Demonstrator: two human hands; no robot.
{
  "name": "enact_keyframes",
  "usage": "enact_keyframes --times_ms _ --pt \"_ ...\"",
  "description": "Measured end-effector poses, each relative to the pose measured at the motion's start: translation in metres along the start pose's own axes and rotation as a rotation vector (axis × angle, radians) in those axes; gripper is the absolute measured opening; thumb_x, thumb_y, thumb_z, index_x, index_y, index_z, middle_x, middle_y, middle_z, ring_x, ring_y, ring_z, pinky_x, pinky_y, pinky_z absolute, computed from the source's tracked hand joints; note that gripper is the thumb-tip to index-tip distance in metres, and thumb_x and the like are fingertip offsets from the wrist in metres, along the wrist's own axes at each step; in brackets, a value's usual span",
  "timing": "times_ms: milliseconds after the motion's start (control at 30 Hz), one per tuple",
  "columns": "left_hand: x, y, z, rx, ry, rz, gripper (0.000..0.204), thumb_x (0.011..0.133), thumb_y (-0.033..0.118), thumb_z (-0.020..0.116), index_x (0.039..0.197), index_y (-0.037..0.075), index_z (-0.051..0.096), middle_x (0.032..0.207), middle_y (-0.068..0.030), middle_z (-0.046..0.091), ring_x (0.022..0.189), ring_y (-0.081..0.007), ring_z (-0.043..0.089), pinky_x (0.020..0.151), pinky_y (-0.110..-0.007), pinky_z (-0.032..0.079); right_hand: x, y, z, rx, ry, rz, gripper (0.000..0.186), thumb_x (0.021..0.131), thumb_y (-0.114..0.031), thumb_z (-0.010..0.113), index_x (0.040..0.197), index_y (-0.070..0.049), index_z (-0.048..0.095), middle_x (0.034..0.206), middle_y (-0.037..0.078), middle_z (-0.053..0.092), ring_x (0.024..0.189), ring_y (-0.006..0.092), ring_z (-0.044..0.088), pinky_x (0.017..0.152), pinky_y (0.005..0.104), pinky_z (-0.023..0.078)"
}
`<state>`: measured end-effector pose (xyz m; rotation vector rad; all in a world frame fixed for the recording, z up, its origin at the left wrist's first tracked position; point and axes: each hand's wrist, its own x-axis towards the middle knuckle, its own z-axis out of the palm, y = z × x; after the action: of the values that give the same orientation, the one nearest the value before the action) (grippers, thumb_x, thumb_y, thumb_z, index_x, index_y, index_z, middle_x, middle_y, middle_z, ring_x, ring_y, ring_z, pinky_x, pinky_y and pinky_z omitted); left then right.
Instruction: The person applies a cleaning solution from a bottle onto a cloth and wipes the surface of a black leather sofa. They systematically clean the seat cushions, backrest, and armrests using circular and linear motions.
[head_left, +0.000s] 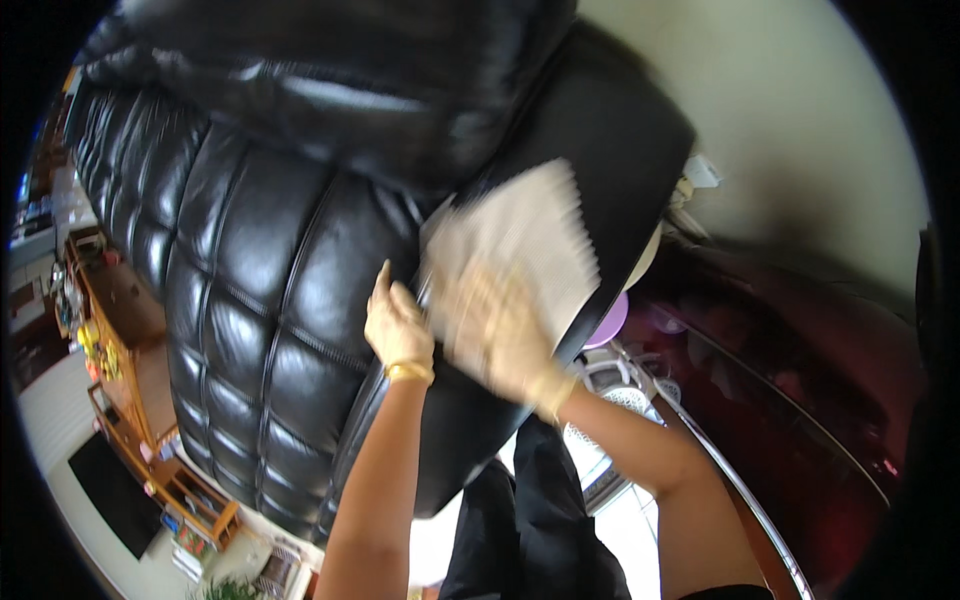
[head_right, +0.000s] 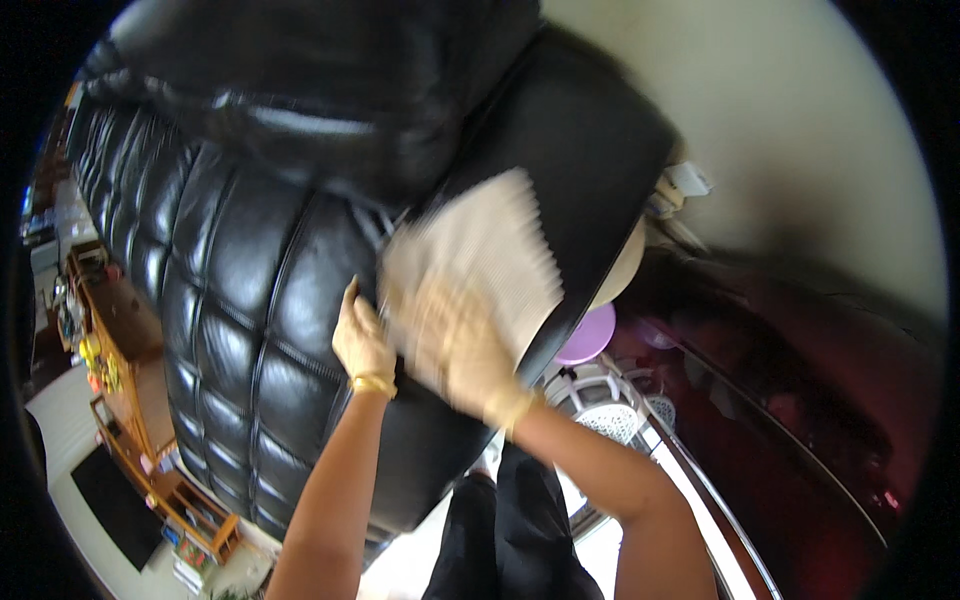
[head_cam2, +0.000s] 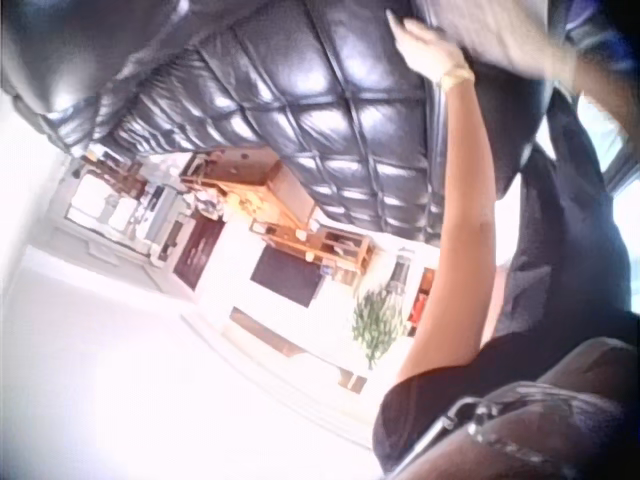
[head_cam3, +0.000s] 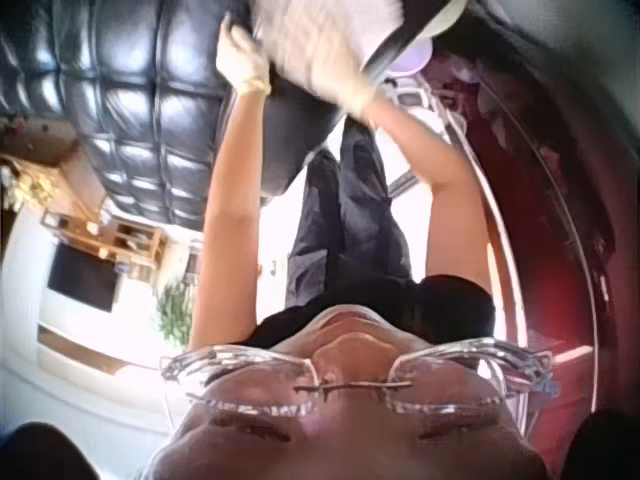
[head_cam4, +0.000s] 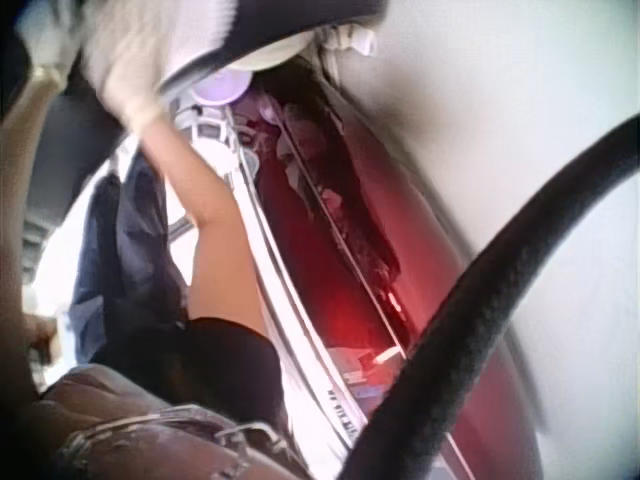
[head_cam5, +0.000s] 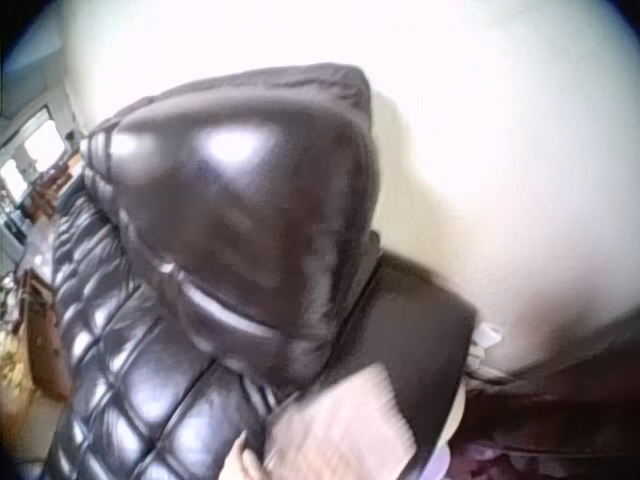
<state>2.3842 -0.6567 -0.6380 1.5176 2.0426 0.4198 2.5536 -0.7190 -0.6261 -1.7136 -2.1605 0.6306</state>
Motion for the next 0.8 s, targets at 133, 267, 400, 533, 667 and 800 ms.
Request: enact_keyframes --times_ms 133,267,400,533,667,800 --pt "0.003 -0.012 0.002 -0.059 0.217 0.133 0.039 0.104 0.016 0.043 0.128 0.000 0.069 0.089 -0.0217 0.073 0.075 -0.0300 0.071 0.077 -0.040 0.057 0.019 0.034 -0.009 -0.015 -0.040 0.001 0.065 0.105 -0.042 0.042 0.158 -0.004 0.042 0.168 0.016 0.033 0.158 0.0277 0.024 0.131 0.0464 0.008" --pt "0.003 -0.009 0.008 -0.096 0.144 0.111 0.044 0.107 0.023 0.037 0.126 -0.004 0.067 0.118 -0.0233 0.073 0.111 -0.0353 0.071 0.102 -0.039 0.052 0.155 0.162 -0.109 -0.578 0.302 0.179 0.059 0.101 -0.042 0.051 0.151 -0.010 0.051 0.156 0.021 0.046 0.147 0.0398 0.037 0.121 0.0590 0.024" --pt "0.003 -0.011 0.011 -0.053 0.130 0.079 0.043 0.106 0.020 0.036 0.124 -0.004 0.067 0.116 -0.0225 0.074 0.110 -0.0358 0.071 0.103 -0.039 0.051 0.155 0.138 -0.085 -0.424 0.382 0.463 0.068 0.099 -0.048 0.051 0.154 -0.008 0.047 0.163 0.023 0.038 0.154 0.0431 0.025 0.124 0.0652 0.011" --pt "0.006 -0.020 0.007 -0.076 0.166 0.100 0.040 0.104 0.016 0.039 0.122 -0.004 0.069 0.112 -0.0243 0.074 0.108 -0.0361 0.073 0.099 -0.040 0.055 0.018 0.016 -0.024 -0.134 -0.162 0.049 0.076 0.100 -0.054 0.046 0.164 -0.016 0.032 0.171 0.010 0.029 0.160 0.0293 0.017 0.127 0.0633 0.001" --pt "0.001 -0.013 0.014 -0.088 0.122 0.078 0.041 0.105 0.019 0.039 0.121 -0.004 0.069 0.113 -0.0223 0.075 0.107 -0.0315 0.073 0.099 -0.037 0.055 0.057 0.105 -0.024 -0.297 0.102 0.049 0.071 0.094 -0.057 0.050 0.152 -0.015 0.054 0.162 0.009 0.044 0.154 0.0266 0.032 0.128 0.0566 0.011" --pt "0.001 -0.005 0.019 -0.094 0.133 0.112 0.044 0.105 0.020 0.036 0.122 -0.003 0.069 0.112 -0.0214 0.075 0.107 -0.0329 0.073 0.099 -0.038 0.054 0.144 0.250 -0.142 -0.409 0.547 0.462 0.068 0.096 -0.058 0.056 0.140 -0.006 0.060 0.133 0.020 0.063 0.125 0.0424 0.055 0.115 0.0552 0.032"
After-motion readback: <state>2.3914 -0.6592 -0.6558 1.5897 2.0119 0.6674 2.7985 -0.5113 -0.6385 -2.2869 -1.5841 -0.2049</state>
